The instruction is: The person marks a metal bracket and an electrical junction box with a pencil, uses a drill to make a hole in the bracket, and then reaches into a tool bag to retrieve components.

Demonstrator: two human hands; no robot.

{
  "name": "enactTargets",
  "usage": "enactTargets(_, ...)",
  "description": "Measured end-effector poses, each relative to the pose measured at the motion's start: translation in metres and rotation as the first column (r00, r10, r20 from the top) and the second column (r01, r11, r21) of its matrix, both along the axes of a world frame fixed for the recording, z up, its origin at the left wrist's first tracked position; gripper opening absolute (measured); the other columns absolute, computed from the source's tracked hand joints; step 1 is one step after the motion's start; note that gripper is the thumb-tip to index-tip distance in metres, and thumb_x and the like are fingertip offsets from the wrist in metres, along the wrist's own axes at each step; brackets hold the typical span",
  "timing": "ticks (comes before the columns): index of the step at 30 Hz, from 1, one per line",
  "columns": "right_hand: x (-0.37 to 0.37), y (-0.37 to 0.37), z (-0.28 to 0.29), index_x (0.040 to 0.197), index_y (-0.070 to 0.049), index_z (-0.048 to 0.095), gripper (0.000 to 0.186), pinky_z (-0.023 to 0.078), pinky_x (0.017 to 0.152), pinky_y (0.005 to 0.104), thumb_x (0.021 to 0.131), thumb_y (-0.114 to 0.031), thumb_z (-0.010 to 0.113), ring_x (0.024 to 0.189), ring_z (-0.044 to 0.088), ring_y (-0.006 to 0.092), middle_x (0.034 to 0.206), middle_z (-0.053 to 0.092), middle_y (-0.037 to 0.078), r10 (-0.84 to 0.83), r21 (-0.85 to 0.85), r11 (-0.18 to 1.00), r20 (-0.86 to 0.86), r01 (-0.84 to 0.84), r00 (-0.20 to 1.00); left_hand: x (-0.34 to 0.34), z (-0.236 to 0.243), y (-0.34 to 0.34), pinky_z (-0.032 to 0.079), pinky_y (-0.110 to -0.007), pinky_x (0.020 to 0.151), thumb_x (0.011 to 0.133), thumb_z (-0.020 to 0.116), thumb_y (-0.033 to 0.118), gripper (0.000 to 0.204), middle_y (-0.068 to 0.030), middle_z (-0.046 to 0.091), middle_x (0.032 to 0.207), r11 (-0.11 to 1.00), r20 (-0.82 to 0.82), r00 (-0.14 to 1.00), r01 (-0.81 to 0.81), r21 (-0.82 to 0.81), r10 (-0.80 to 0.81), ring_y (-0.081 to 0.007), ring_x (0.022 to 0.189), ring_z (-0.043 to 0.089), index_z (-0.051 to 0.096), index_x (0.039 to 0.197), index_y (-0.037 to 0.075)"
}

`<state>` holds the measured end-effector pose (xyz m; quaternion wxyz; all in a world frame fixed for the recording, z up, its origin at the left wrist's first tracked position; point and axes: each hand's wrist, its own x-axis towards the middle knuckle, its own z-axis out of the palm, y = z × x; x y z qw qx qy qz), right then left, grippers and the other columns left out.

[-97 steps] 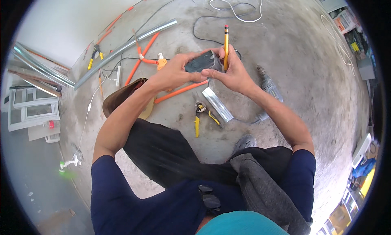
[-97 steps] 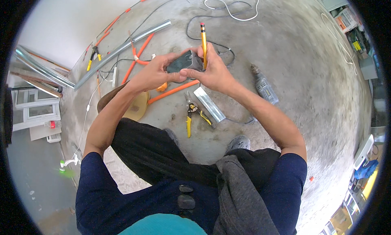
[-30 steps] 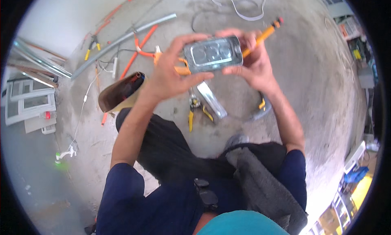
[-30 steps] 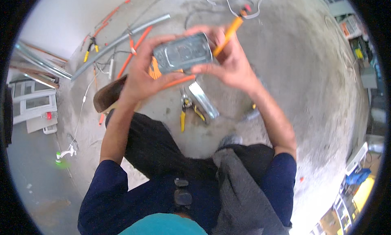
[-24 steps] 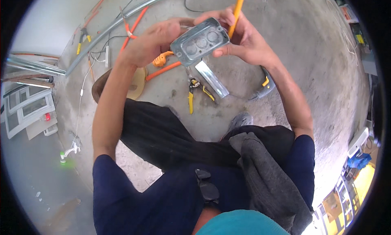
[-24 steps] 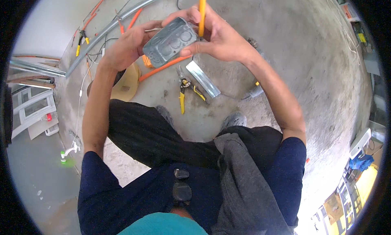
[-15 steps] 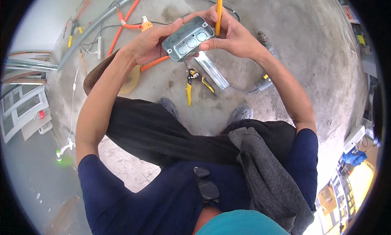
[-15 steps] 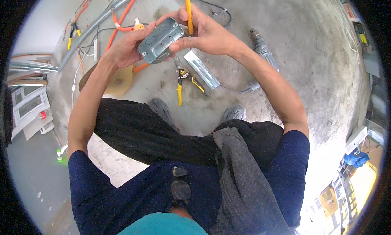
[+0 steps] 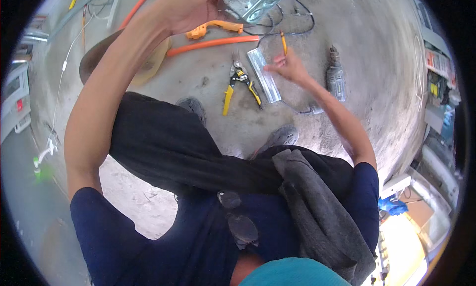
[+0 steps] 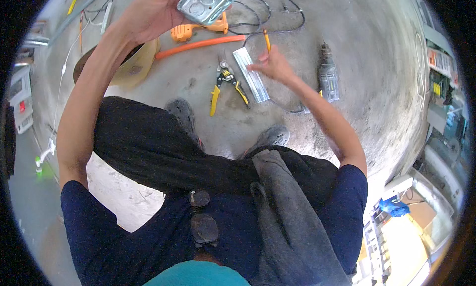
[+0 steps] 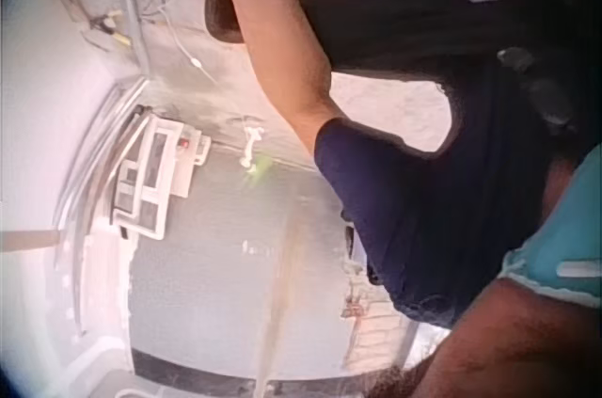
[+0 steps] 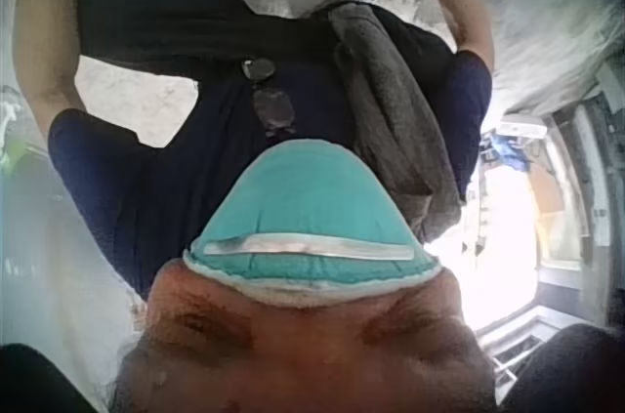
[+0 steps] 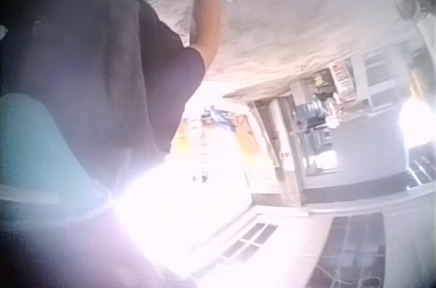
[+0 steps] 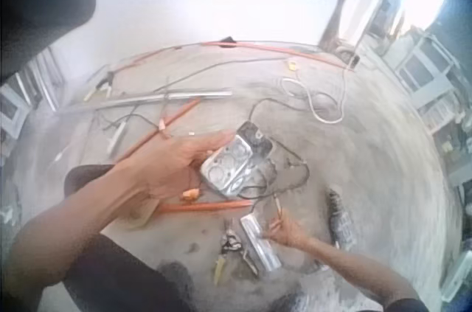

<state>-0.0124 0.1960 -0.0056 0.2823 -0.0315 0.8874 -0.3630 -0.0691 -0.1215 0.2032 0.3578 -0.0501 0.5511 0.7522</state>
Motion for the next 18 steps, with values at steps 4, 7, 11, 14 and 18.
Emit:
enactTargets(4,0.035,-0.027,-0.016,0.110,0.000,0.047,0.079,0.053,0.084,0.0450,0.068,-0.048,0.093,0.096,0.064,0.0373,0.104,0.061,0.021,0.096,0.292,0.953,-0.047,-0.078,0.994,0.001,-0.014,-0.017,0.051,-0.030,0.068,0.106,0.052,0.041,0.041,-0.0049,0.073,0.109,0.971,0.039,0.996,-0.084,0.224,0.077,-0.0135,0.091,0.069,0.066,0.121,0.004)
enactTargets(7,0.050,-0.034,-0.021,0.113,0.001,0.044,0.079,0.052,0.086,0.0478,0.069,-0.044,0.093,0.100,0.063,0.0407,0.109,0.059,0.024,0.093,0.338,0.939,-0.084,-0.059,0.992,0.004,-0.010,-0.025,0.054,-0.031,0.075,0.107,0.053,0.038,0.041,-0.0048,0.073,0.108,0.996,-0.030,0.998,-0.054,0.075,0.056,-0.0157,0.091,0.069,0.064,0.123,0.003)
enactTargets(11,0.053,-0.035,-0.020,0.116,0.002,0.041,0.076,0.051,0.090,0.0498,0.073,-0.037,0.091,0.107,0.062,0.0428,0.115,0.057,0.026,0.129,0.340,0.935,-0.067,-0.099,0.989,0.001,-0.010,-0.024,0.056,-0.033,0.080,0.105,0.053,0.031,0.040,-0.0098,0.073,0.107,0.972,-0.055,0.998,0.012,0.236,0.001,-0.0185,0.089,0.070,0.062,0.125,-0.003)
enactTargets(14,0.046,-0.034,-0.018,0.117,0.002,0.040,0.072,0.051,0.093,0.0501,0.077,-0.034,0.088,0.110,0.062,0.0439,0.117,0.058,0.028,0.091,0.300,0.951,-0.019,-0.081,0.996,0.000,0.001,-0.030,0.057,-0.036,0.083,0.101,0.053,0.021,0.037,-0.0158,0.072,0.109,0.628,-0.550,0.487,-0.004,-0.778,-0.679,-0.0232,0.093,0.071,0.062,0.126,-0.006)
enactTargets(18,0.048,-0.029,-0.015,0.116,0.003,0.040,0.068,0.053,0.090,0.0506,0.077,-0.030,0.085,0.107,0.064,0.0458,0.113,0.061,0.030,0.076,0.271,0.961,-0.060,-0.057,0.995,0.002,-0.006,-0.002,0.055,-0.037,0.096,0.096,0.070,0.043,0.047,-0.0036,0.070,0.115,0.998,-0.238,0.970,0.053,0.044,-0.041,-0.0141,0.102,0.069,0.064,0.122,0.004)
